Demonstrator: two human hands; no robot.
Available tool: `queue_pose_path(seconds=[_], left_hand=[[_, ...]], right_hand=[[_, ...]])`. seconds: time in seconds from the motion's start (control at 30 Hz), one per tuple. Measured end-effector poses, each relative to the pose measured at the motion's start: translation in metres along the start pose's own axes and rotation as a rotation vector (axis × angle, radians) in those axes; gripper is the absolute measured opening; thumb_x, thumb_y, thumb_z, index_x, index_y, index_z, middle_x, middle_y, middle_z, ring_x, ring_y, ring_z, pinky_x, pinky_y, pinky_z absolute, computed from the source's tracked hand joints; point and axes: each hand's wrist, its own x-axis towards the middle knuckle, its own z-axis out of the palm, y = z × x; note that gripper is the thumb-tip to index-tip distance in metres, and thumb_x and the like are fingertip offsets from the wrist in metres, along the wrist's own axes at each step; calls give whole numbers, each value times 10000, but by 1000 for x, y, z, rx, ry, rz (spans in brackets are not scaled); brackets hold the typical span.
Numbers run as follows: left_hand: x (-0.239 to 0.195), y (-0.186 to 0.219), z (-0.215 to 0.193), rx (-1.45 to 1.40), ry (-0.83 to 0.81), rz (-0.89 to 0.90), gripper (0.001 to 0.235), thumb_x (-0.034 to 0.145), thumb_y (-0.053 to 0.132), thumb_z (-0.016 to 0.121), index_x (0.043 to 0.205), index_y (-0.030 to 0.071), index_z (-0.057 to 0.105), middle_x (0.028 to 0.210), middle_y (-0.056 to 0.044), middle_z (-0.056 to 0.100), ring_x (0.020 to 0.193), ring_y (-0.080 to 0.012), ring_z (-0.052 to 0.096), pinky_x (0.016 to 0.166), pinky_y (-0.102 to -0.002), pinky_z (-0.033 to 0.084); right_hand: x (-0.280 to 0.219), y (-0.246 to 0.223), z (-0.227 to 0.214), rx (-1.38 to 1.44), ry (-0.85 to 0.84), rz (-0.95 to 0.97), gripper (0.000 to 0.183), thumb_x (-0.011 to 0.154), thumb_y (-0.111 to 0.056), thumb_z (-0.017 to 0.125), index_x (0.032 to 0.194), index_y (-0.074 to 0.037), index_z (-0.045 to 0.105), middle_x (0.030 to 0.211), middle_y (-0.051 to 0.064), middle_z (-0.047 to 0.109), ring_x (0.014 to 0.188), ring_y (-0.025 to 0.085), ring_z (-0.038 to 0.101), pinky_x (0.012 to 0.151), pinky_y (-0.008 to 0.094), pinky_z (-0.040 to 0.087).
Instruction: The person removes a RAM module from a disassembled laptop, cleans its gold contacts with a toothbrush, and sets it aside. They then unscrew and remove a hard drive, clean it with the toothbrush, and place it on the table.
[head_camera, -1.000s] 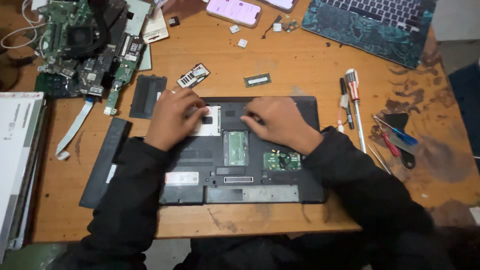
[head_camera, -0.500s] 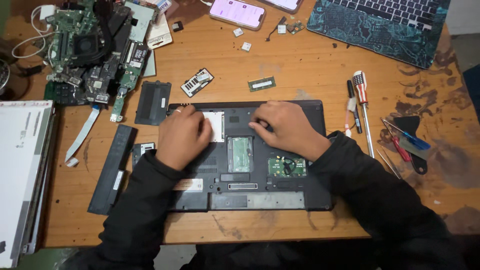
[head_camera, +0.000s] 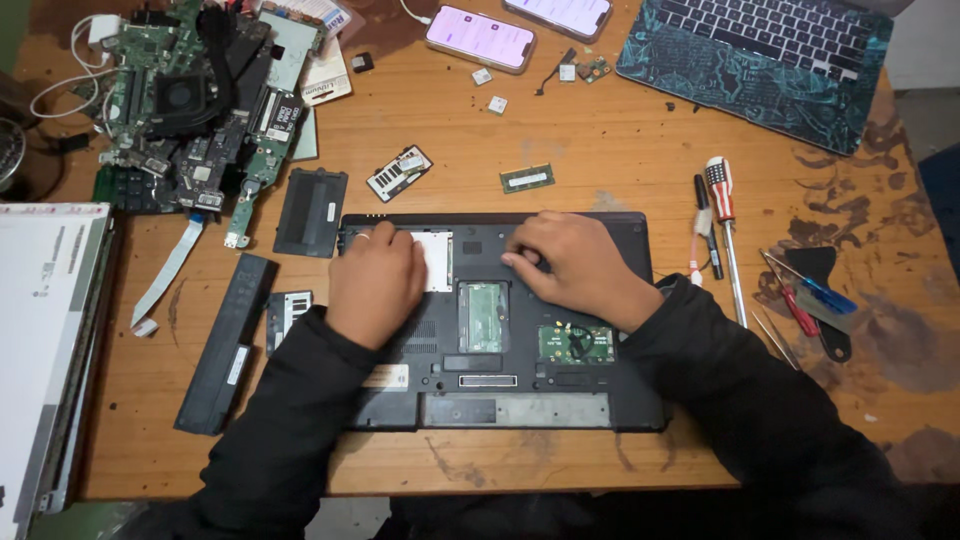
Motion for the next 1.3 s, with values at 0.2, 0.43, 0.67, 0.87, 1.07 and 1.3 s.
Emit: queue_pose_path(seconds=[0.2, 0.43, 0.67, 0.87, 1.07, 1.3], left_hand=[[4, 3, 1, -27, -76, -65, 393, 983, 391, 682, 779, 60, 625, 797, -121, 616, 591, -304, 669, 452, -437, 493], [4, -8, -8, -162, -132, -19, 374, 924, 441, 710, 772, 101, 681, 792, -93, 607, 635, -324, 662, 520, -465, 497], [-5, -7, 1, -115, -14, -55, 238, 890, 343, 705, 804, 126, 752, 1196, -192, 601, 1245, -408, 484, 964, -699, 325], [-8, -16, 14, -253, -96, -124, 222, 907, 316, 710, 875, 109, 783, 1435, -166, 551, 1390, -426, 388, 1012, -743, 258], [-10, -20, 19, -267, -130, -138, 233, 904, 301, 699, 840, 92, 778, 1410, -100, 588, 1379, -360, 442, 1017, -707, 297], [-10, -22, 22, -271, -121, -145, 232, 897, 301, 703, 836, 91, 782, 1404, -109, 602, 1368, -357, 442, 1013, -700, 297]], right_hand=[[0, 2, 1, 7, 2, -17, 103, 862, -184, 757, 897, -95, 717, 774, 53, 657, 732, 240, 653, 640, 370, 504], [0, 4, 1, 10, -7, -19, 105, 865, -184, 757, 890, -91, 716, 771, 52, 660, 745, 245, 654, 651, 374, 503], [-3, 8, 1, -39, 46, -57, 187, 864, -218, 765, 958, -89, 668, 1060, 74, 628, 1104, 288, 579, 916, 458, 424], [-3, 14, 5, -12, 25, -47, 229, 894, -241, 756, 1014, -92, 630, 1128, 74, 608, 1163, 297, 561, 988, 452, 414], [-5, 17, 6, 1, 27, -39, 229, 900, -242, 750, 1021, -90, 629, 1135, 80, 608, 1164, 300, 562, 995, 444, 420], [-3, 16, 5, -9, 21, -41, 235, 898, -245, 750, 1029, -89, 632, 1131, 87, 613, 1165, 307, 560, 995, 448, 423]])
